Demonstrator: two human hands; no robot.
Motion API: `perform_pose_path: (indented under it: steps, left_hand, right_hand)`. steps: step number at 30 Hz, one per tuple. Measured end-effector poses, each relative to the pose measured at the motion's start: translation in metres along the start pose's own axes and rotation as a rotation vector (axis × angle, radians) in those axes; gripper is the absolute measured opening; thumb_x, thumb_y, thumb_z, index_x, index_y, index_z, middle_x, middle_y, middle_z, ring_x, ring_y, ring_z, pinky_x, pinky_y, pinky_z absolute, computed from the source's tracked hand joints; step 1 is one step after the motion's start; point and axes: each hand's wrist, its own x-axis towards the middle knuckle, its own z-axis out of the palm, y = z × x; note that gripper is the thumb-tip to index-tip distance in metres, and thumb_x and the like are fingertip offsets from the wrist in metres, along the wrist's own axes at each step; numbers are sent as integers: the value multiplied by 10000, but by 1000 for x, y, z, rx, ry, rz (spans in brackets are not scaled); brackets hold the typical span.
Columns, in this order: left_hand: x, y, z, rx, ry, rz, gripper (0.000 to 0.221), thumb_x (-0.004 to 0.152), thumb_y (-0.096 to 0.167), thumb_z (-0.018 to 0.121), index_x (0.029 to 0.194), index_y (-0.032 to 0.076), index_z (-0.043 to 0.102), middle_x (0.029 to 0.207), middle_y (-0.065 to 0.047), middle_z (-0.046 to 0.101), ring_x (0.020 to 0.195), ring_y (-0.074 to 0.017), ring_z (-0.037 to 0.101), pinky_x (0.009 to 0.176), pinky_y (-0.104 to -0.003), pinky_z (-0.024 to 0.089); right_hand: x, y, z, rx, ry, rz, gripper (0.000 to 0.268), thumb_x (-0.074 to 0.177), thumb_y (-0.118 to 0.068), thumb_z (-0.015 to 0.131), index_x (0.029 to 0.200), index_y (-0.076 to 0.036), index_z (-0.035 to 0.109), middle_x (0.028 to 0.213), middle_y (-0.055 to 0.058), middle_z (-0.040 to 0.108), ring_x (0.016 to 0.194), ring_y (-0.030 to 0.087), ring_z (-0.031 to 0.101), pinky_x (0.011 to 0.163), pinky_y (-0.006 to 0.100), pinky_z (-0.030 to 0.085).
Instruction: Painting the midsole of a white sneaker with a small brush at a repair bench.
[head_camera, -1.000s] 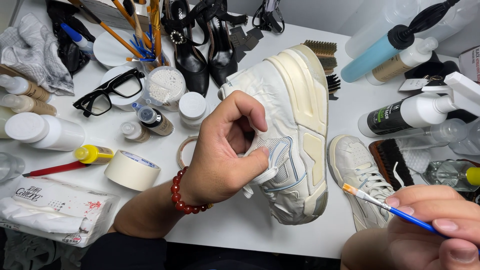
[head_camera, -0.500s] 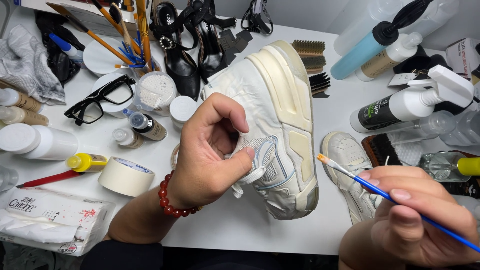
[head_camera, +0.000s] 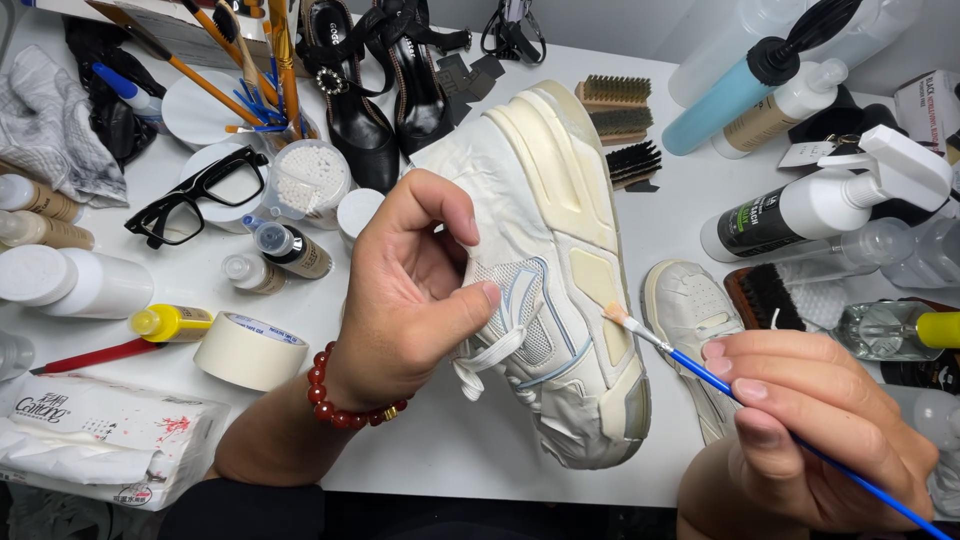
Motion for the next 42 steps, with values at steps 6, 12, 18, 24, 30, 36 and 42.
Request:
perform_pose_path:
  steps: [6,12,18,24,30,36,42]
  left_hand:
    - [5,-2,2,-118,13,-50,383,865,-166,572,1165,23,426,1161,-119,505,1100,-155,561,1025,-330,516]
    - [2,-11,-1,-54,-14,-40,391,875,-168,583,1189,12,436,1125,-111,488,1099,-140,538,1057,-324,500]
    - [5,-10,-2,-53,-2,-24,383,874,-164,580,1175,19,431,1164,-108,490,1108,-150,548,1036,-330,512]
    - [4,-11,-3,-46,12,1,394,883,-167,589,1186,29,431,1153,-96,476,1104,-136,536,1052,-332,506]
    - [9,-6,1,-44,65,0,398,864,-156,579,1174,47,433,1176,-97,495,1134,-152,542,1059,-345,509]
    - [11,-7,-1,-70,99,-6,399,859,-165,571,1171,45,438,1173,-102,512,1109,-163,557,1033,-349,524]
    - [14,-8,-4,-100,118,-4,400,856,-178,568,1160,44,433,1153,-112,531,1083,-164,579,1012,-345,536]
  right_hand:
    - [-18,12,-4,27,147,-72,206,1136,-182,618,1072,12,584,923,184,710,811,278,766,751,333,653]
    - [17,3,9,-94,5,-104,262,1053,-179,683,1005,71,621,915,202,693,805,308,749,724,353,647]
    - [12,1,-14,-55,-89,-57,130,945,-40,684,968,80,639,842,189,683,795,307,735,682,371,633]
    - [13,5,-12,-66,-88,-132,119,889,-9,671,946,86,627,805,190,685,743,301,725,688,411,631]
    - [16,-12,-20,-28,-193,-18,104,874,-26,678,920,59,638,798,159,683,748,295,734,696,408,634]
    - [17,4,-16,30,-213,-202,131,896,-18,689,911,97,627,792,177,673,720,304,724,631,391,616]
    - [2,11,-20,117,-16,-144,165,987,-95,599,922,55,576,786,145,645,668,258,675,626,384,606]
